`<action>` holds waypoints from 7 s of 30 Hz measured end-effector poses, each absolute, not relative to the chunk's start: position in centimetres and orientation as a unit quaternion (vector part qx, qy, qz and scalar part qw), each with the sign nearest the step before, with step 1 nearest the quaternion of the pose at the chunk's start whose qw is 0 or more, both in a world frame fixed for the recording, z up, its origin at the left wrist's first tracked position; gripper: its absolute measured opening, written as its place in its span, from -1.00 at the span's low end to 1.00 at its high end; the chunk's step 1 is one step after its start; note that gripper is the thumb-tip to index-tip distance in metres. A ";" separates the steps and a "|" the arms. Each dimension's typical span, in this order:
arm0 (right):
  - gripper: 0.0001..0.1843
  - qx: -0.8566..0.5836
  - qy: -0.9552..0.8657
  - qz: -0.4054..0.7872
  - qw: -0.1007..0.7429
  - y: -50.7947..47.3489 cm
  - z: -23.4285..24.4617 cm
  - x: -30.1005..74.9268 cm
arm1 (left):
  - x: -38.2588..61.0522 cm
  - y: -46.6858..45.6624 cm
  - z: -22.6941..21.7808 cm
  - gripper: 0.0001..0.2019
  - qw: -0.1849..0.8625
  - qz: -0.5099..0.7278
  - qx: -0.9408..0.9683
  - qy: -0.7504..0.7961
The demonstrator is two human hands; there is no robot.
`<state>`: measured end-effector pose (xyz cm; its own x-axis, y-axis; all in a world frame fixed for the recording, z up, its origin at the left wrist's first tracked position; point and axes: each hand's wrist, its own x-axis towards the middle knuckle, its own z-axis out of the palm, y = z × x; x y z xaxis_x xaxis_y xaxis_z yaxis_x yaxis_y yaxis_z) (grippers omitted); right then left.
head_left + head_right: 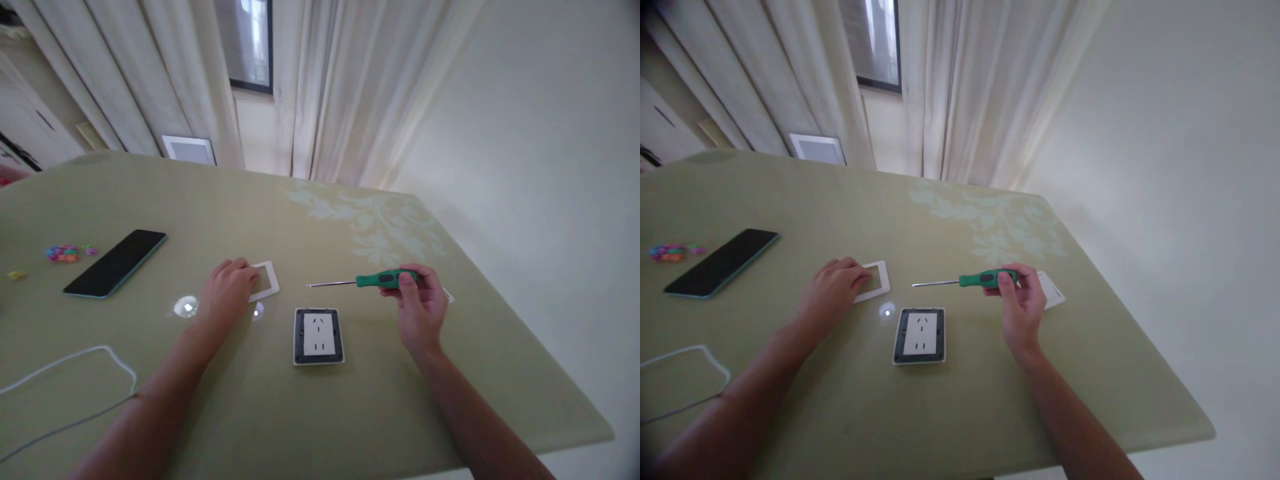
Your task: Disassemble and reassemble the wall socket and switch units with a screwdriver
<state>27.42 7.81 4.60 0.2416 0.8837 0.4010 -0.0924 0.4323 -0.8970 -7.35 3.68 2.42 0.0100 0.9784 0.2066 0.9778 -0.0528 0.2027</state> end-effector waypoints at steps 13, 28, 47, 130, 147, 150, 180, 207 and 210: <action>-0.50 -0.447 -0.329 0.505 0.661 8.3 3.4 26.9 | -0.5 -0.1 4.2 -0.78 0.171 0.362 0.745 0.534; -0.56 -0.423 -0.389 0.491 0.655 7.8 4.0 26.5 | 2.6 -1.2 4.1 -0.82 0.189 0.337 0.813 0.435; -0.53 -0.427 -0.397 0.485 0.652 7.9 4.0 26.4 | 2.4 -2.2 3.9 -0.73 0.091 0.280 0.863 0.411; -0.51 -0.396 -0.281 0.566 0.666 9.0 3.9 28.0 | 0.4 0.3 6.5 -0.34 0.762 0.555 0.111 0.314; -0.52 -0.413 -0.321 0.624 0.580 8.4 3.2 27.5 | 1.3 0.5 4.6 -0.46 0.813 0.498 0.125 0.276; -0.48 -0.417 -0.311 0.626 0.580 8.7 2.9 27.6 | 1.4 0.4 4.8 -0.48 0.814 0.502 0.110 0.270; -0.51 -0.429 -0.342 0.582 0.600 9.6 4.3 28.7 | 2.2 0.3 4.7 -0.58 0.786 0.521 0.085 0.322; -0.64 -0.402 -0.252 0.651 0.592 10.3 2.5 29.2 | 0.7 -0.4 1.3 -0.41 -0.094 0.188 0.882 0.423; -0.61 -0.400 -0.257 0.652 0.591 10.3 2.5 29.1 | 0.7 -0.3 0.9 -0.47 -0.099 0.185 0.888 0.409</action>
<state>29.10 10.33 2.55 0.0171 0.9758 -0.2180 -0.5651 -0.1705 -0.8072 0.73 -0.27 0.92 0.5967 0.6896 0.4104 0.7632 -0.6457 -0.0246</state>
